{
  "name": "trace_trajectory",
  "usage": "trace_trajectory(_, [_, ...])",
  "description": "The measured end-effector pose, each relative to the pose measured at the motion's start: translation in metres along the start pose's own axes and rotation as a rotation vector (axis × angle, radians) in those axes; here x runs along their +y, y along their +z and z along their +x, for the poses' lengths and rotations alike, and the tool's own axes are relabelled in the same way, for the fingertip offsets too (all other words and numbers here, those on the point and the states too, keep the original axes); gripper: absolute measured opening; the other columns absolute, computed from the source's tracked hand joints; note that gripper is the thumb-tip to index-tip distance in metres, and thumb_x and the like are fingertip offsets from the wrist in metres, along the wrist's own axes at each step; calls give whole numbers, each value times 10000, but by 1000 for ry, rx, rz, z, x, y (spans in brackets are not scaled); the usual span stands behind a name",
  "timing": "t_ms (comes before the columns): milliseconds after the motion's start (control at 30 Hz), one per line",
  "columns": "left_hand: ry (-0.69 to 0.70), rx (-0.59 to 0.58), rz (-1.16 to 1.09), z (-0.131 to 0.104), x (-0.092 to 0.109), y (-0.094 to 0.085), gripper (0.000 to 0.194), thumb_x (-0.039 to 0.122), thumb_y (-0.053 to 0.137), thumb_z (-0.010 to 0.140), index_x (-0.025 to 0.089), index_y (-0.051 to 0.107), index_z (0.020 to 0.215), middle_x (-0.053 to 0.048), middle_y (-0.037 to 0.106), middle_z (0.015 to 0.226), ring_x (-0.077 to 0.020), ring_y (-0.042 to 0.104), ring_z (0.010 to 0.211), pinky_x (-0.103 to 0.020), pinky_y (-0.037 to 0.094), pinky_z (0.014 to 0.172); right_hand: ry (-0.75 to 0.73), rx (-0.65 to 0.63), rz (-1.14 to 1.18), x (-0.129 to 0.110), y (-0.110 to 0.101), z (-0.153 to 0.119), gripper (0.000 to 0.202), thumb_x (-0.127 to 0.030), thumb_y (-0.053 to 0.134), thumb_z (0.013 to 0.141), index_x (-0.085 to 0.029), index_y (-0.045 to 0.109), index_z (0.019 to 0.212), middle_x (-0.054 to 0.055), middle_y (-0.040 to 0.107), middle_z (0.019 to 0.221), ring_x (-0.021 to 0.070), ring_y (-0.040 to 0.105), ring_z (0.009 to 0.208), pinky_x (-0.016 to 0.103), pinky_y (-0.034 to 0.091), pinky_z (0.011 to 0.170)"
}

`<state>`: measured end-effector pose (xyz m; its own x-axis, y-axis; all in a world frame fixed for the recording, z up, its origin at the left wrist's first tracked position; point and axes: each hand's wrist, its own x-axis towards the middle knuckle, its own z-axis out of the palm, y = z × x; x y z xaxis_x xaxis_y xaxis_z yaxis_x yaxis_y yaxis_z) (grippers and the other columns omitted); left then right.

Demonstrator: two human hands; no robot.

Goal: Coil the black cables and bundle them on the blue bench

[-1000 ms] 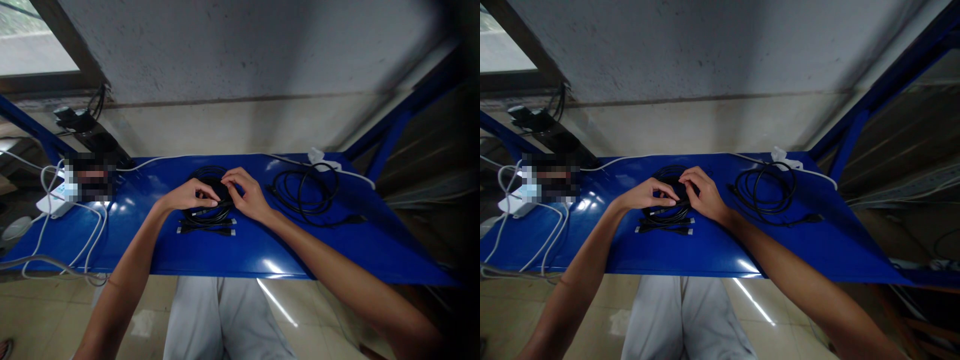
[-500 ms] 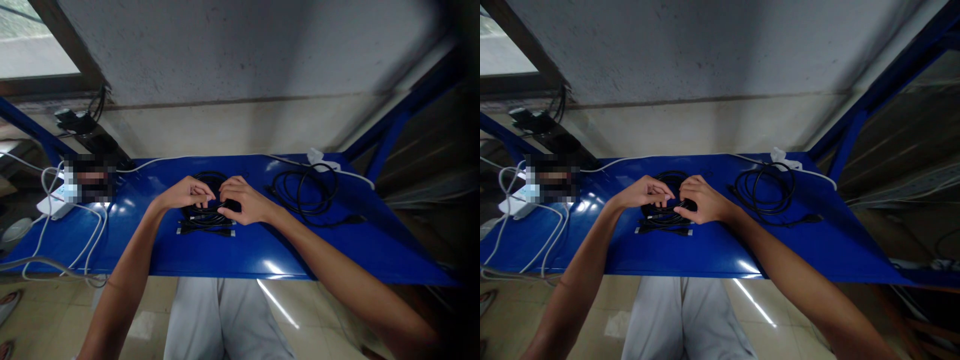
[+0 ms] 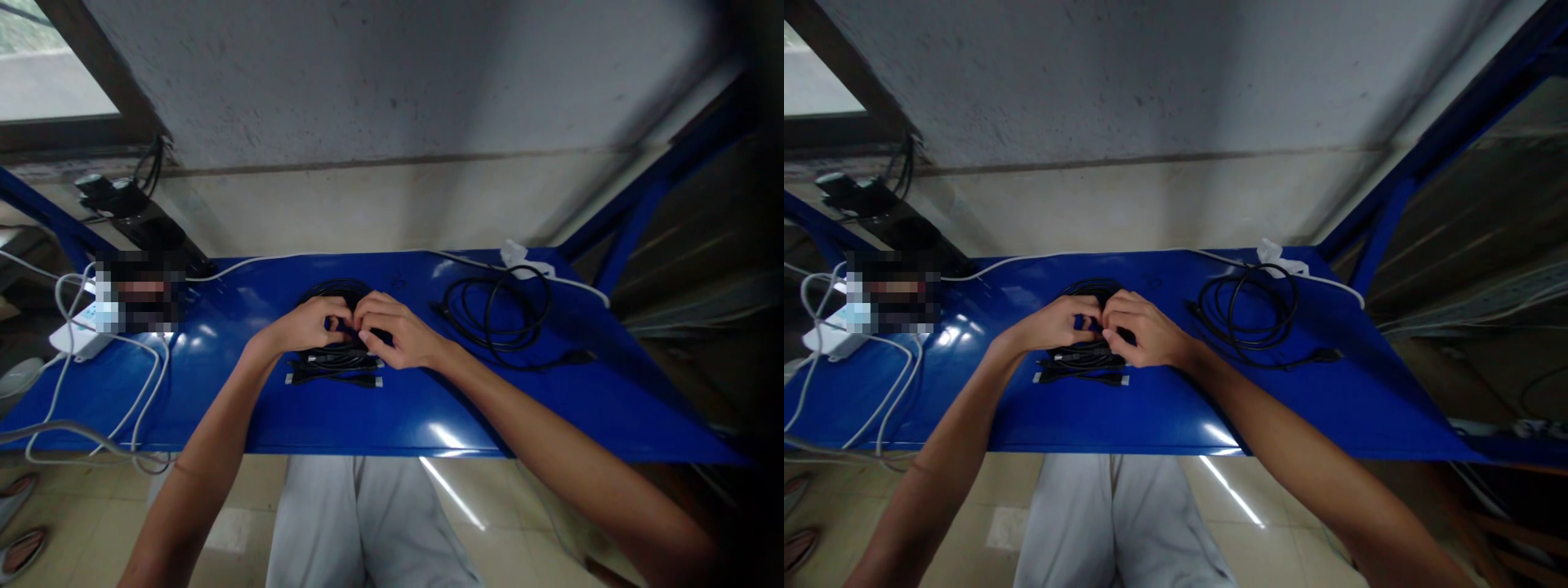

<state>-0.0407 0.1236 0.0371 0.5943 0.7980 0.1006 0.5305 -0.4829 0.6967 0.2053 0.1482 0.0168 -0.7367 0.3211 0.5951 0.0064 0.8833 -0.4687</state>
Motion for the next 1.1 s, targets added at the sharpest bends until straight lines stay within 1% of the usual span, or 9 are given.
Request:
trace_trajectory(133, [-14, 3, -40, 0, 0, -1, 78, 254, 739, 923, 209, 802, 919, -38, 743, 941, -164, 663, 837, -285, 514, 797, 57, 87, -63, 7, 2, 0, 263, -313, 502, 1102, -235, 664, 910, 92, 716, 1008, 265, 650, 1028, 493, 538, 969])
trace_trajectory(233, [-94, 109, -102, -2, 1, -6, 123, 312, 750, 943, 202, 801, 964, -33, 770, 918, -154, 673, 782, -268, 511, 735, 136, 182, -103, 12, 5, 0, 183, -335, 537, 1101, -227, 681, 1074, 111, 735, 1105, 271, 669, 1074, 487, 542, 994])
trace_trajectory(333, [-123, 259, -161, -4, 3, -10, 197, 386, 775, 948, 196, 814, 983, -42, 784, 898, -164, 691, 791, -267, 515, 719, 199, 205, -94, 12, 8, 0, 210, -352, 596, 1092, -217, 670, 1235, 122, 754, 1204, 268, 701, 1121, 468, 546, 1022])
trace_trajectory(467, [-103, 383, -240, -2, 6, -9, 255, 430, 831, 914, 183, 835, 979, -68, 802, 908, -178, 713, 814, -288, 546, 768, 254, 206, -11, 5, 11, 2, 179, -362, 615, 1097, -228, 709, 1171, 83, 799, 1154, 239, 749, 1065, 414, 562, 1004])
trace_trajectory(600, [-100, 405, -306, 0, 4, -6, 262, 428, 861, 892, 175, 833, 955, -81, 818, 920, -185, 737, 817, -303, 565, 794, 276, 231, 83, 0, 13, 4, 183, -393, 680, 1060, -221, 724, 1103, 67, 807, 1078, 220, 768, 991, 374, 590, 955])
trace_trajectory(733, [-52, 419, -334, 0, 3, -4, 260, 436, 861, 897, 185, 833, 960, -84, 822, 957, -189, 746, 850, -307, 569, 816, 289, 252, 139, 0, 15, 4, 234, -399, 753, 1012, -220, 717, 1158, 70, 804, 1090, 220, 772, 988, 366, 606, 944])
trace_trajectory(900, [-14, 467, -195, 1, 3, -8, 277, 472, 828, 921, 196, 827, 944, -77, 811, 964, -201, 729, 887, -327, 563, 866, 272, 240, 101, 2, 14, 4, 187, -341, 604, 1102, -217, 740, 1072, 59, 800, 1047, 207, 755, 958, 359, 586, 936])
trace_trajectory(1000, [-112, 688, 48, -7, -8, -21, 320, 512, 754, 968, 204, 784, 885, -63, 789, 925, -218, 719, 903, -367, 550, 942, 280, 326, 55, 7, 10, 4, 204, -362, 606, 1100, -216, 744, 1063, 68, 793, 1041, 216, 741, 945, 371, 586, 931])
trace_trajectory(1100, [-308, 875, 374, -30, -26, -39, 341, 518, 669, 1009, 209, 741, 883, -75, 751, 927, -262, 693, 955, -447, 507, 1047, 311, 395, -4, 18, 6, 2, 204, -369, 614, 1092, -211, 735, 1048, 67, 780, 1012, 216, 727, 922, 371, 580, 914])
